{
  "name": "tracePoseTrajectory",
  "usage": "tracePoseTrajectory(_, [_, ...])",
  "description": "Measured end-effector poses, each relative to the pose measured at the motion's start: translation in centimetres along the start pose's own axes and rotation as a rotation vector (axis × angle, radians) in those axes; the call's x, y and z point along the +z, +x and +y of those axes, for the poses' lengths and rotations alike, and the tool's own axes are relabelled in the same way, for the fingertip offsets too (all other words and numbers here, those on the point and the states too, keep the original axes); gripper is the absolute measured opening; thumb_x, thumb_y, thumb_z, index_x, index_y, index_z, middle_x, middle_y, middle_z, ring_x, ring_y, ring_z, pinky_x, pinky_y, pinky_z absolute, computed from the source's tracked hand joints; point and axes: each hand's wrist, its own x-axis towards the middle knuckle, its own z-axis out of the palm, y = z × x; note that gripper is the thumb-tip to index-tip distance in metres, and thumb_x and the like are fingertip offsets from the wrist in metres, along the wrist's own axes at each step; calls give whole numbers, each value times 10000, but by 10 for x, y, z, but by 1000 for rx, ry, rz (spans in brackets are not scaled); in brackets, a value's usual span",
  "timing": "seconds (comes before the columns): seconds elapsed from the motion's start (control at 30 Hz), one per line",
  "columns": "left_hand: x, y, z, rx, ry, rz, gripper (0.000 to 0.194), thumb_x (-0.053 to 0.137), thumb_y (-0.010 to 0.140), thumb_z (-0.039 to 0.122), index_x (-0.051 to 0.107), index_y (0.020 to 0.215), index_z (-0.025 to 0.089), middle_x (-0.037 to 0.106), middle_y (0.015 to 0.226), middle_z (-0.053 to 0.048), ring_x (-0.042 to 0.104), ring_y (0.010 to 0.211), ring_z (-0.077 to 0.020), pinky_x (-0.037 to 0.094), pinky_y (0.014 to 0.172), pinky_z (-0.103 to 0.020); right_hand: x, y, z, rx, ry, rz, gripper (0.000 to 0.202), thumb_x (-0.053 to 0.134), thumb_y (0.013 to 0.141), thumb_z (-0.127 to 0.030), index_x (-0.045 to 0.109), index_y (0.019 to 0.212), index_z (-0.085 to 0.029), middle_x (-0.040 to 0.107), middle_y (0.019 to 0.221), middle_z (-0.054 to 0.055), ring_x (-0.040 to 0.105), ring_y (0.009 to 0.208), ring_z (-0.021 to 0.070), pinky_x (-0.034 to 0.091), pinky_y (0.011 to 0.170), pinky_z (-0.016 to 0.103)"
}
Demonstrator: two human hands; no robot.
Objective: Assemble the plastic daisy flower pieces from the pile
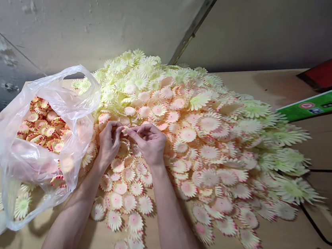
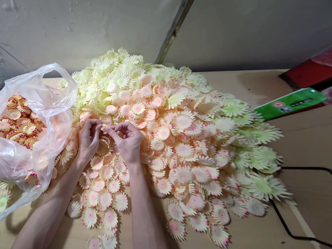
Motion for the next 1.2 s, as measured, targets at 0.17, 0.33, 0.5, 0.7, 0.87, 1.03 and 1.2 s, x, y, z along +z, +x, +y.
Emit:
tracePoseTrajectory(0.17, [-1,4,-3,-218,-199,107,231,572,985,429,499,898,228,562,796,13,572,681,-118,500,652,-242,-9,1,1,52,169,-41,442,950,619,-349,533,720,-243,738,753,-16,698,719,150,606,723,285])
tracePoseTrajectory(0.33, [-3,6,-1,-249,-376,109,259,676,918,434,537,913,216,599,848,1,617,736,-120,543,721,-251,-21,8,1,8,254,2,316,858,734,-369,652,954,-275,677,819,-36,643,740,112,557,693,228])
tracePoseTrajectory(0.5, [-7,5,8,-173,-347,-60,209,667,915,409,678,919,200,696,1085,-82,683,948,-190,573,821,-309,-18,10,3,47,144,-81,318,783,787,-449,692,1042,-282,706,936,-6,647,792,138,569,742,272])
tracePoseTrajectory(0.7, [-4,4,13,-135,-249,-90,260,772,845,436,727,932,196,696,883,-36,646,738,-138,524,649,-247,-14,6,4,83,169,-200,250,830,767,-427,767,947,-266,760,911,9,697,832,169,594,803,309])
tracePoseTrajectory(0.87, [0,3,10,-147,-290,-56,305,832,792,423,736,956,184,723,843,-40,667,727,-133,547,652,-244,-15,5,4,83,144,-236,258,768,841,-483,802,976,-266,793,994,34,727,961,211,597,902,364])
tracePoseTrajectory(1.03, [-1,3,7,-174,-298,-39,267,810,816,402,763,962,183,771,899,-63,722,791,-151,595,729,-270,-14,4,4,60,132,-226,232,812,815,-428,801,983,-268,804,1013,30,740,967,201,603,919,361])
tracePoseTrajectory(1.2, [-3,3,6,-161,-251,-33,259,760,863,418,759,976,185,779,946,-77,739,860,-178,603,792,-306,-12,4,0,56,111,-219,255,842,774,-408,794,965,-246,807,990,43,751,934,199,630,888,363])
